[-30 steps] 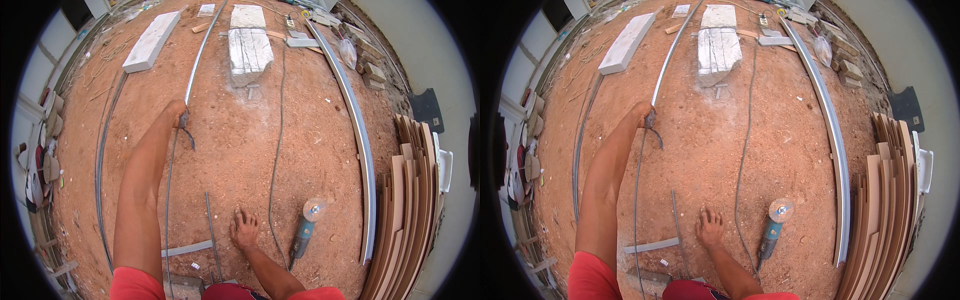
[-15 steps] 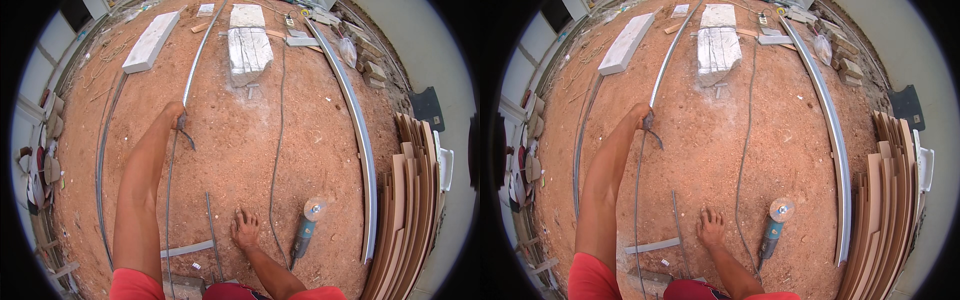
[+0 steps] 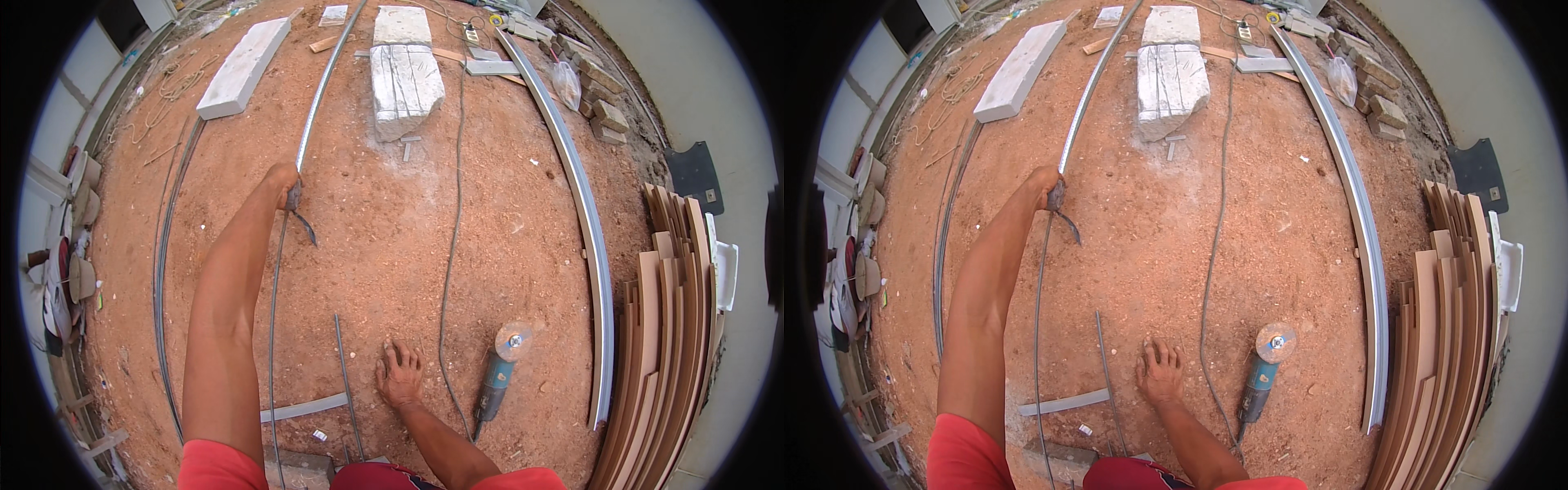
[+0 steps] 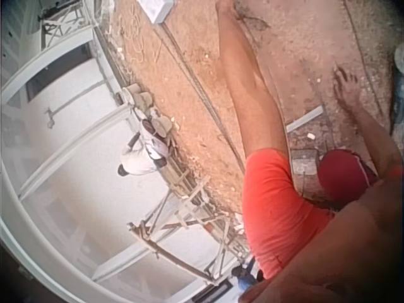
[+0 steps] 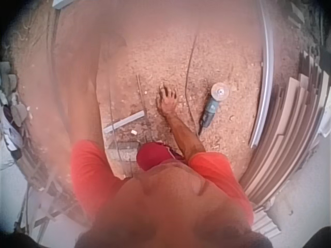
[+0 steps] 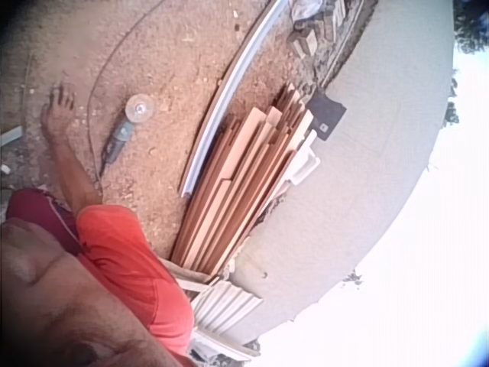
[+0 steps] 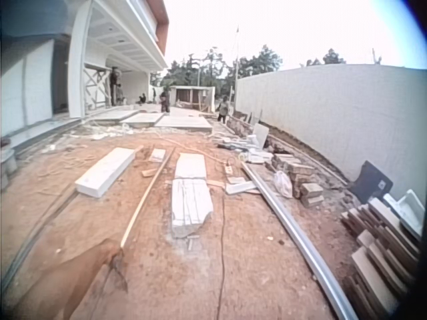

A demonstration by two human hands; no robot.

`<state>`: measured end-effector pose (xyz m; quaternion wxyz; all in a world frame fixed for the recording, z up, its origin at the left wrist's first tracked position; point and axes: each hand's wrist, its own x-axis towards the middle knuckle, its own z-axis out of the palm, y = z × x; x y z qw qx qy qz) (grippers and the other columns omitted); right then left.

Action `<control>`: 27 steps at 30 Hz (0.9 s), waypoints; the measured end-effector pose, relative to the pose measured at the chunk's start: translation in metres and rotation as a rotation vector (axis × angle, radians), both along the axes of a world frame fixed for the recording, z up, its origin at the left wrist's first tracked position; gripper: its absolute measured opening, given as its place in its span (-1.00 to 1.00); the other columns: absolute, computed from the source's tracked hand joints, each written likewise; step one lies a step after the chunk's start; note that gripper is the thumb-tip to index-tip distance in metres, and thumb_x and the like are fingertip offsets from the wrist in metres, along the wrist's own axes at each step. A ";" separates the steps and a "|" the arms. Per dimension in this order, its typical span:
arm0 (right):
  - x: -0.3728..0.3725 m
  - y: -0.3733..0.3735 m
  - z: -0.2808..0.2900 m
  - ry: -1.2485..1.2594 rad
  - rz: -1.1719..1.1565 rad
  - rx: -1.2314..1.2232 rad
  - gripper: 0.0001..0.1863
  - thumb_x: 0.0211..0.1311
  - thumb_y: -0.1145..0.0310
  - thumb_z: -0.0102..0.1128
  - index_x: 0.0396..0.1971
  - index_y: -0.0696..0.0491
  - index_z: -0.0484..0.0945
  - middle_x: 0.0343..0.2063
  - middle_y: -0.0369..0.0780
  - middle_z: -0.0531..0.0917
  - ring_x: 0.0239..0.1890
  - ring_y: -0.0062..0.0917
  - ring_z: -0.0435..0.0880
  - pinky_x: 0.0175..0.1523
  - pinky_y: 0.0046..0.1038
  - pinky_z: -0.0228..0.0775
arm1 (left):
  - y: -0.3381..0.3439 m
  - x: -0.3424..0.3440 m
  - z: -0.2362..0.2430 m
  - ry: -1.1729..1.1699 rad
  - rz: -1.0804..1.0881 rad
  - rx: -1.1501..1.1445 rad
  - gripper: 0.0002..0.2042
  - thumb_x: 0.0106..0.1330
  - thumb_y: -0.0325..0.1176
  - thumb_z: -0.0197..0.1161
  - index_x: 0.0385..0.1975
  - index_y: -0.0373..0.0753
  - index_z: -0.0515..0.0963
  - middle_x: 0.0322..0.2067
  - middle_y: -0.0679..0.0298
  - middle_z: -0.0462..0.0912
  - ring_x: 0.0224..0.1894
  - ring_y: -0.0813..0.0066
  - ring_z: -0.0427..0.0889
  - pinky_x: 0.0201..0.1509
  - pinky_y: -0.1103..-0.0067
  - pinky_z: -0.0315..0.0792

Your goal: The person uses an angle grinder to cut several long metal rods laid out on a dirt floor. They measure the rods with a tape measure, mark them, and cut them into shorter pieces, which are then gathered and moved aside.

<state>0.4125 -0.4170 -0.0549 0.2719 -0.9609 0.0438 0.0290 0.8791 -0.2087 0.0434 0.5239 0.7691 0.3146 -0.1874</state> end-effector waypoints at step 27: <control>0.001 0.003 0.002 0.064 0.007 -0.017 -0.44 0.37 0.10 0.14 0.32 -0.06 0.42 0.34 -0.15 0.32 0.42 -0.27 0.24 0.58 -0.07 -0.11 | 0.027 0.003 -0.008 -0.036 0.021 0.004 -0.79 0.32 -0.47 0.09 -0.43 -0.45 0.63 -0.59 0.06 0.57 -0.67 0.25 0.49 -0.63 0.27 0.29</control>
